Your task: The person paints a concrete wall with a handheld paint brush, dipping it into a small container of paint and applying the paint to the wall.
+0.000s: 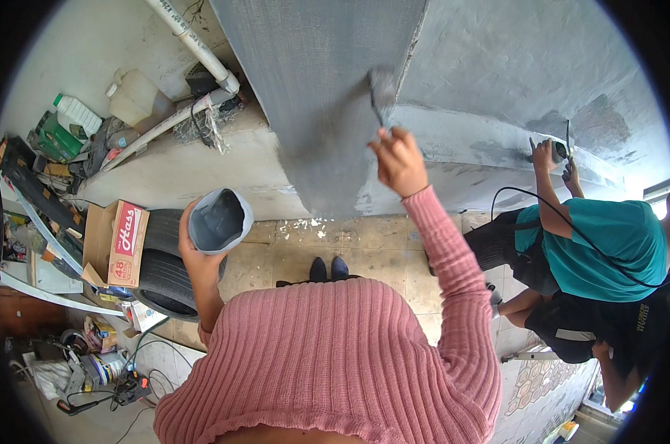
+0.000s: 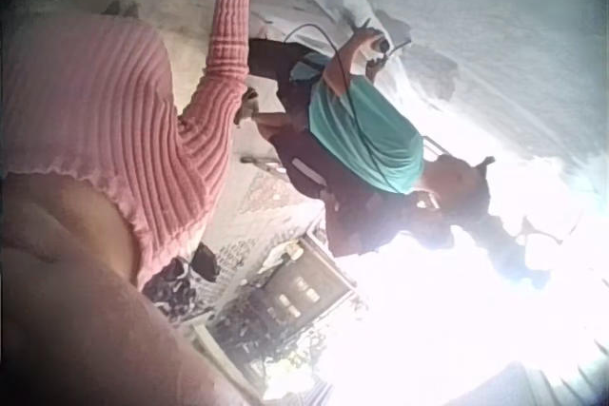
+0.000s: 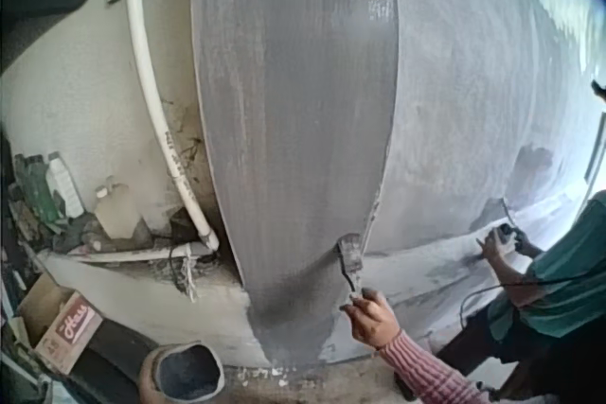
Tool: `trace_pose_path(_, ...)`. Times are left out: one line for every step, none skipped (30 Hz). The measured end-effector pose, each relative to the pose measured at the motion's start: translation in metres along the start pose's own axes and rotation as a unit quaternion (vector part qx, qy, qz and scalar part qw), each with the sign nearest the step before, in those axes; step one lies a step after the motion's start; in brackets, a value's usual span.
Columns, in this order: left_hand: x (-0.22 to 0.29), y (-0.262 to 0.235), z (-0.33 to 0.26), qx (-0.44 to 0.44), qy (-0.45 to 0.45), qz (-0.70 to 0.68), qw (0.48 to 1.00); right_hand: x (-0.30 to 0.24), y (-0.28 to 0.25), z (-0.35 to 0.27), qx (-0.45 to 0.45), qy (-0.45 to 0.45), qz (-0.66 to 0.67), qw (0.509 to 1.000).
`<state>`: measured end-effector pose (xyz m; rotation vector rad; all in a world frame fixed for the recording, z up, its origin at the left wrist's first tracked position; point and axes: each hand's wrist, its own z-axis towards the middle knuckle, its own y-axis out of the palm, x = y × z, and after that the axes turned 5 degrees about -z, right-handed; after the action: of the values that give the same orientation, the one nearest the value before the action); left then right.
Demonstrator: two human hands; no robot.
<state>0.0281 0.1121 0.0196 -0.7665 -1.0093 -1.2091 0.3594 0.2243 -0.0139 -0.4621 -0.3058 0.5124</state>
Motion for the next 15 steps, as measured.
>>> trace_pose_path(0.000,-0.001,-0.001,0.006,-0.008,0.012,1.000,-0.005,0.006,-0.021,-0.028,0.014,0.012,0.999)
trace_pose_path(0.001,-0.001,-0.003,0.005,-0.010,0.012,1.000,-0.010,0.012,-0.042,-0.055,0.028,0.025,0.998)
trace_pose_path(0.003,-0.002,-0.005,0.006,-0.012,0.020,1.000,-0.014,0.019,-0.061,-0.054,0.029,0.026,0.998)
trace_pose_path(0.002,-0.002,-0.006,0.006,-0.013,0.027,1.000,-0.016,0.027,-0.080,-0.076,0.040,0.045,0.995)
trace_pose_path(0.003,-0.002,-0.006,0.007,-0.012,0.028,1.000,-0.019,0.034,-0.096,-0.097,0.050,0.065,0.992)
trace_pose_path(0.004,-0.003,-0.008,0.005,-0.017,0.047,0.999,-0.022,0.041,-0.109,-0.096,0.050,0.066,0.992)
trace_pose_path(0.005,-0.003,-0.009,0.003,-0.021,0.065,0.998,-0.025,0.047,-0.121,-0.118,0.062,0.074,0.988)
trace_pose_path(0.004,-0.004,-0.010,0.005,-0.021,0.069,0.997,-0.030,0.053,-0.131,-0.140,0.073,0.084,0.984)
trace_pose_path(0.004,-0.005,-0.012,0.006,-0.027,0.076,0.997,-0.035,0.058,-0.140,-0.163,0.083,0.084,0.980)
trace_pose_path(0.004,-0.007,-0.013,0.006,-0.032,0.083,0.996,-0.040,0.062,-0.149,-0.162,0.083,0.087,0.979)
trace_pose_path(0.004,-0.007,-0.014,0.007,-0.031,0.086,0.996,-0.046,0.069,-0.160,-0.198,0.109,0.106,0.968)
trace_pose_path(0.005,-0.009,-0.016,0.004,-0.043,0.091,0.995,-0.051,0.076,-0.174,-0.233,0.135,0.124,0.955)
trace_pose_path(0.005,-0.009,-0.017,-0.002,-0.055,0.093,0.994,-0.054,0.083,-0.190,-0.271,0.167,0.150,0.936)
trace_pose_path(0.006,-0.008,-0.017,-0.006,-0.053,0.092,0.994,-0.053,0.090,-0.209,-0.268,0.170,0.147,0.937)
trace_pose_path(0.007,-0.007,-0.017,-0.005,-0.050,0.081,0.995,-0.050,0.095,-0.226,-0.315,0.226,0.169,0.906)
